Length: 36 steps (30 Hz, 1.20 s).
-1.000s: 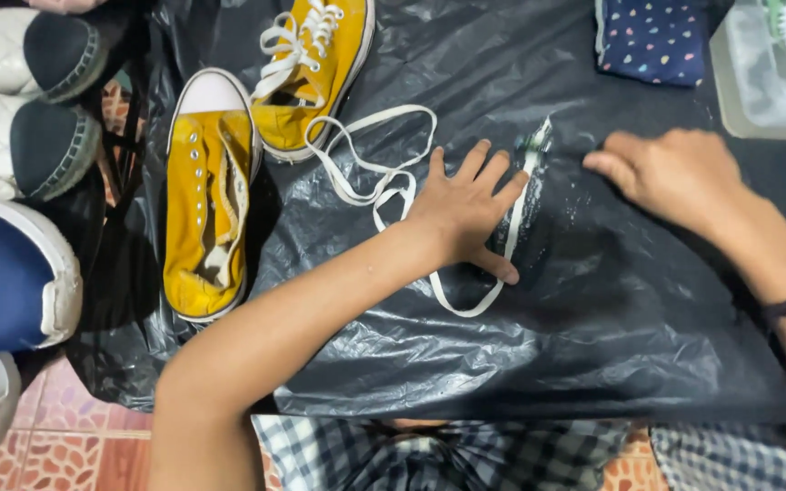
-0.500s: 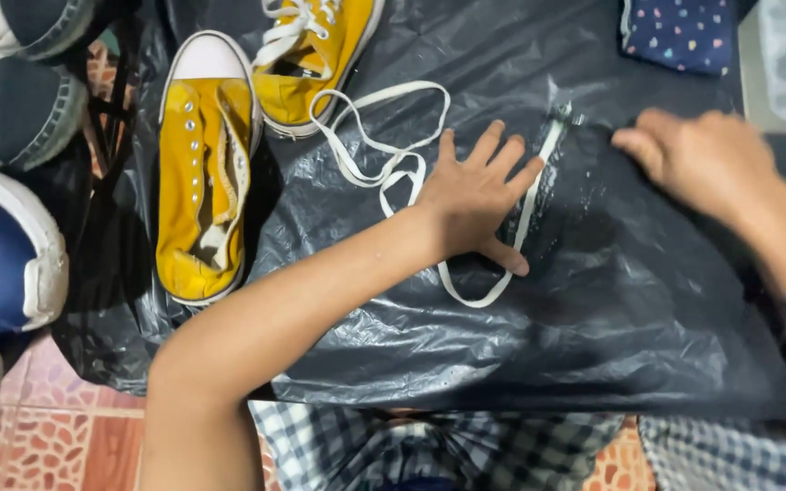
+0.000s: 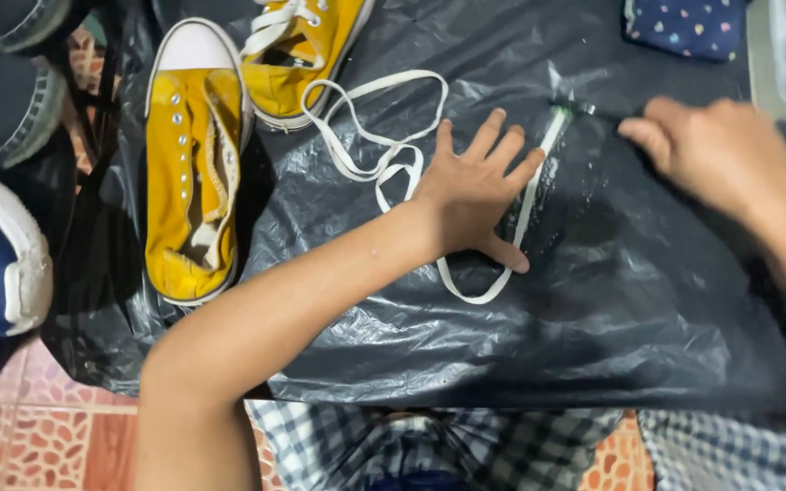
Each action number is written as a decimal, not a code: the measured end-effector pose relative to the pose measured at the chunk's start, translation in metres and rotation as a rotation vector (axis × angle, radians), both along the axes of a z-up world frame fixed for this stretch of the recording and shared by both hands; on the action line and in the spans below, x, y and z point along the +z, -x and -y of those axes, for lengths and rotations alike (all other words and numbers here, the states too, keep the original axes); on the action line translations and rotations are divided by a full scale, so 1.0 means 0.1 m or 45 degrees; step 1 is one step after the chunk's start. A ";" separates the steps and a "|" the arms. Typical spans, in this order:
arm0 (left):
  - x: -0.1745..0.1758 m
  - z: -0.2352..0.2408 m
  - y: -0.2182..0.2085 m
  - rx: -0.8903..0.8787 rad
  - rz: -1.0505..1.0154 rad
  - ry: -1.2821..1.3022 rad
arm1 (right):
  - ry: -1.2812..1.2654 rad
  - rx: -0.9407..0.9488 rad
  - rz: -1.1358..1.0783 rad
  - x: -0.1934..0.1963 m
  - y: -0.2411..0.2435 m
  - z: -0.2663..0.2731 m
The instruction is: The person scrubs a white shoelace with a toothbrush on a black plastic sheet, repeatedly dipping the brush into a container of liquid and scrubbing different sections of the lace.
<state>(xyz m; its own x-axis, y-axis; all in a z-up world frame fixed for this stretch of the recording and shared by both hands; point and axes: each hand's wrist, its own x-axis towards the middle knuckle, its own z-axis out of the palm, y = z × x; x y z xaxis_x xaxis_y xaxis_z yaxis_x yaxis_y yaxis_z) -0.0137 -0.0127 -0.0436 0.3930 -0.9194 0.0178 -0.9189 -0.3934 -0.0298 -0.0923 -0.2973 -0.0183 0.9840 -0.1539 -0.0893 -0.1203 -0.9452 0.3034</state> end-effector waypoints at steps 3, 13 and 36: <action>0.16 0.00 0.02 0.028 -0.117 -0.148 | -0.177 0.193 -0.156 0.11 0.06 -0.03; 0.00 -0.04 0.08 -0.006 0.050 0.014 | -0.314 0.010 -0.201 0.01 0.04 0.08; 0.57 -0.06 0.06 0.068 -0.413 -0.474 | -0.563 0.111 -0.414 0.39 0.22 -0.17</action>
<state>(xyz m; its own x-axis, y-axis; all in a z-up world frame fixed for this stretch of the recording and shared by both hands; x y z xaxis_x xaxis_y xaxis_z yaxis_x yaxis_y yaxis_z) -0.0200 -0.0066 0.0129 0.3709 -0.8184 -0.4389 -0.8829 -0.4573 0.1067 -0.1141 -0.2799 0.0212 0.9026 0.0482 -0.4278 -0.0020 -0.9932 -0.1161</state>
